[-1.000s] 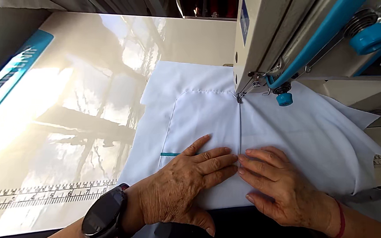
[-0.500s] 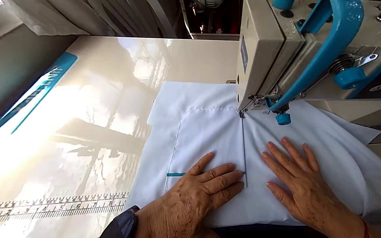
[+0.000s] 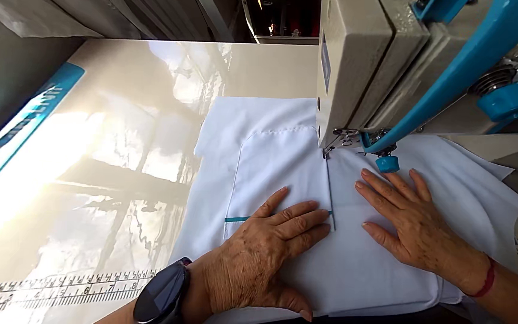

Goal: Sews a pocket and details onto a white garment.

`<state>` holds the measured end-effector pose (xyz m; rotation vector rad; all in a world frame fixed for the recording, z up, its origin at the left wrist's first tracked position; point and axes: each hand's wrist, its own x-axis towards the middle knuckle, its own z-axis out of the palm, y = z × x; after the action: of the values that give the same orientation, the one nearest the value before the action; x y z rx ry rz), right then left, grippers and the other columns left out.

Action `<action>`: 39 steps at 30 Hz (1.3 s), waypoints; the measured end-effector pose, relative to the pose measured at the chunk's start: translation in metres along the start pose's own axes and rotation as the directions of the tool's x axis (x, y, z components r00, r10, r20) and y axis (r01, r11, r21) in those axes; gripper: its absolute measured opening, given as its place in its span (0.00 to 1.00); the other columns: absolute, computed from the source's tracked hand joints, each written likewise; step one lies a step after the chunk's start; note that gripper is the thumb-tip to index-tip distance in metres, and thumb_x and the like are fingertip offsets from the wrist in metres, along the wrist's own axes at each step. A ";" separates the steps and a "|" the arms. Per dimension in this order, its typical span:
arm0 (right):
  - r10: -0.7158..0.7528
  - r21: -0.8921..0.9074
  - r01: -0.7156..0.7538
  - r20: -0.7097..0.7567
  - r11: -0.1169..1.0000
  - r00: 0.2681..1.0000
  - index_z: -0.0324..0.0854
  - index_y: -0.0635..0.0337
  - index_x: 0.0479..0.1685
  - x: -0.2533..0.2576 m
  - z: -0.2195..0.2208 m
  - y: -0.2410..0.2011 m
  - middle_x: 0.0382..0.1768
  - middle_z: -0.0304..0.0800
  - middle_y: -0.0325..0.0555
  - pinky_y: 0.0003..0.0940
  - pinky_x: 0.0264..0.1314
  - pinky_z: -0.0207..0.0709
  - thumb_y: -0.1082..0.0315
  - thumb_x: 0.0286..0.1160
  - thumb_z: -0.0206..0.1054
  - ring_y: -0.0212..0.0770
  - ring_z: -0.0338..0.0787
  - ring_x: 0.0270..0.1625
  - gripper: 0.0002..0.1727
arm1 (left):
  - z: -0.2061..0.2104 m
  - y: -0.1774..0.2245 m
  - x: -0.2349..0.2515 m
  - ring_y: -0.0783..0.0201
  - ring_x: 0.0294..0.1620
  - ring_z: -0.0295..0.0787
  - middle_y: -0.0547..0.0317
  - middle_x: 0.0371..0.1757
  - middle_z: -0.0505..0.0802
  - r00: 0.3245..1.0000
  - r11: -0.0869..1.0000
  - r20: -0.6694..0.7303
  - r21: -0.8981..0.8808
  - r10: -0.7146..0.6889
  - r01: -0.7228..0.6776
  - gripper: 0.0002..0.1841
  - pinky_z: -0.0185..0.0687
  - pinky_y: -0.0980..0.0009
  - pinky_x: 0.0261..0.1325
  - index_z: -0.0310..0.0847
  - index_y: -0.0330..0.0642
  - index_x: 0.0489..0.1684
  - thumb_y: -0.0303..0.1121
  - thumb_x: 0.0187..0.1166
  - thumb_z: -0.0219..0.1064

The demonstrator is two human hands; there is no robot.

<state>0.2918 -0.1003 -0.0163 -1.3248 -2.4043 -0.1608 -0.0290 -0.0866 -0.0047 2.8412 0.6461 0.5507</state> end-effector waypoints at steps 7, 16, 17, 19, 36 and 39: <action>-0.071 0.026 0.071 -0.014 0.997 0.997 0.84 0.49 0.75 0.037 0.004 0.030 0.80 0.81 0.43 0.79 0.80 0.51 0.38 0.83 0.45 0.56 0.71 0.87 0.36 | -0.002 -0.027 0.023 0.60 0.88 0.69 0.63 0.81 0.83 1.000 1.000 -0.023 0.016 -0.011 0.011 0.49 0.52 0.39 0.89 0.82 0.52 0.76 0.81 0.68 0.48; -0.064 0.020 0.065 -0.050 0.998 0.997 0.92 0.58 0.52 0.070 0.004 0.036 0.57 0.94 0.52 0.71 0.62 0.70 0.43 0.79 0.53 0.61 0.88 0.64 0.30 | -0.009 -0.062 0.041 0.54 0.87 0.70 0.57 0.80 0.83 0.999 0.999 -0.031 0.026 0.035 -0.034 0.46 0.56 0.38 0.87 0.84 0.51 0.73 0.79 0.69 0.51; -0.054 0.027 0.056 -0.059 0.998 0.997 0.93 0.58 0.50 0.072 0.001 0.026 0.55 0.94 0.52 0.67 0.64 0.72 0.47 0.78 0.55 0.60 0.89 0.64 0.27 | -0.008 -0.062 0.041 0.52 0.88 0.68 0.55 0.81 0.82 0.998 0.998 -0.041 0.040 0.040 -0.038 0.46 0.56 0.38 0.87 0.84 0.51 0.73 0.78 0.69 0.50; -0.070 0.076 0.076 -0.082 0.994 0.994 0.93 0.52 0.58 0.072 0.000 0.007 0.56 0.95 0.48 0.57 0.66 0.75 0.54 0.76 0.57 0.54 0.89 0.64 0.23 | -0.007 -0.061 0.041 0.52 0.89 0.66 0.55 0.82 0.81 0.998 0.997 -0.048 0.068 0.049 -0.045 0.45 0.56 0.40 0.87 0.84 0.52 0.74 0.78 0.71 0.49; -0.176 -0.004 0.177 -0.152 0.984 0.973 0.91 0.43 0.61 0.053 -0.007 0.002 0.62 0.93 0.44 0.55 0.70 0.71 0.61 0.83 0.54 0.49 0.85 0.72 0.19 | -0.009 -0.080 0.046 0.59 0.86 0.72 0.63 0.79 0.85 0.997 0.999 -0.067 0.041 0.031 -0.029 0.46 0.57 0.38 0.86 0.83 0.50 0.75 0.78 0.71 0.49; -0.072 -0.090 0.048 -0.299 0.995 0.952 0.85 0.44 0.65 0.007 -0.046 0.032 0.71 0.86 0.40 0.49 0.86 0.58 0.55 0.89 0.54 0.44 0.74 0.83 0.18 | -0.006 -0.081 0.046 0.59 0.86 0.72 0.64 0.79 0.85 0.996 0.999 -0.081 0.043 0.036 -0.033 0.46 0.57 0.39 0.87 0.82 0.51 0.75 0.78 0.71 0.48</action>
<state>0.3283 -0.0902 0.0257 -1.1656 -2.1980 -0.4497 -0.0241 0.0061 -0.0046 2.8862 0.6305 0.6701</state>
